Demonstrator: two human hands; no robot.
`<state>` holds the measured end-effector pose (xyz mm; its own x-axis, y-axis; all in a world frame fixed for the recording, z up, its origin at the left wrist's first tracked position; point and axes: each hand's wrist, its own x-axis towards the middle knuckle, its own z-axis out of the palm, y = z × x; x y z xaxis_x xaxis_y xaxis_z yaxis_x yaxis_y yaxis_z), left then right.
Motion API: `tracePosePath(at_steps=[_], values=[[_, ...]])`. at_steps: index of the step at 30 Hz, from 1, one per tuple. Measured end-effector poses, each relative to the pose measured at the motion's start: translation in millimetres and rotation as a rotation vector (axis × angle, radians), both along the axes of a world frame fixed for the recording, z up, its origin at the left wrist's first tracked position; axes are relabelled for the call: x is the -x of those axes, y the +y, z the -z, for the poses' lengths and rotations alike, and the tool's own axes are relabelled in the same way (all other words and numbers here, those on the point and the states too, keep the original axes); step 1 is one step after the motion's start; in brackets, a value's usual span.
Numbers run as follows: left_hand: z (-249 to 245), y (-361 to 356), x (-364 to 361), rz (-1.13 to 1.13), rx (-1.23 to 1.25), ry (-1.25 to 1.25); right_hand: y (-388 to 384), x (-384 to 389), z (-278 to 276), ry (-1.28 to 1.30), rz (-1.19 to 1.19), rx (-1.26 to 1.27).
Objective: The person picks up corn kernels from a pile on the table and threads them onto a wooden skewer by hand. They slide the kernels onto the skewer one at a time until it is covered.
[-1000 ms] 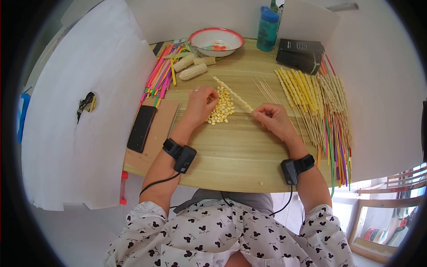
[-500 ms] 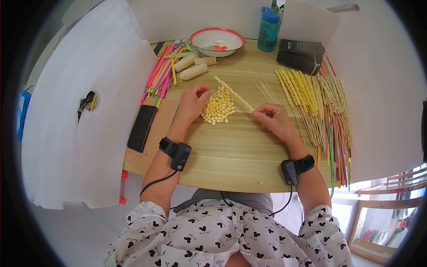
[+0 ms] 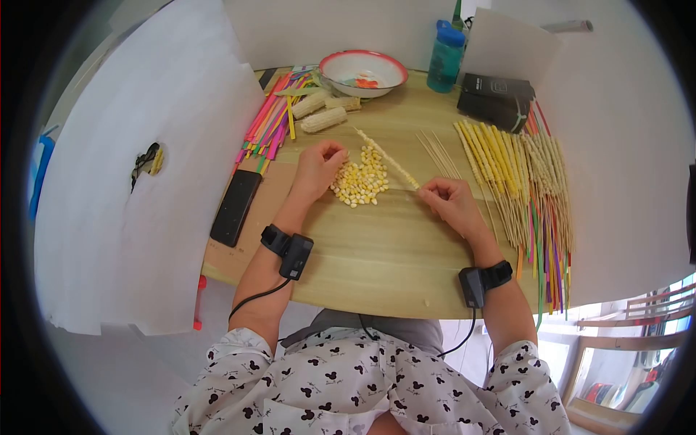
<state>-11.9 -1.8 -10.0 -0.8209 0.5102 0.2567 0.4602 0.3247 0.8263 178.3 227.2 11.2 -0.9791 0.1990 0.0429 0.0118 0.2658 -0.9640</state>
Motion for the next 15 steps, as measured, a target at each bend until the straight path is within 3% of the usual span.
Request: tracePosePath(at_steps=[2,5,8,15], values=[[-2,1,2,-0.003,-0.365,-0.320,-2,-1,-6,-0.011,-0.014,0.037],[-3,-3,6,-0.050,-0.548,-0.479,-4,-4,-12,-0.044,-0.033,0.071],[-2,-5,8,-0.112,-0.641,-0.579,-10,-5,-16,-0.065,-0.057,0.067],[-8,-2,2,-0.093,-0.709,-0.535,-11,-4,-9,-0.047,-0.117,0.084]])
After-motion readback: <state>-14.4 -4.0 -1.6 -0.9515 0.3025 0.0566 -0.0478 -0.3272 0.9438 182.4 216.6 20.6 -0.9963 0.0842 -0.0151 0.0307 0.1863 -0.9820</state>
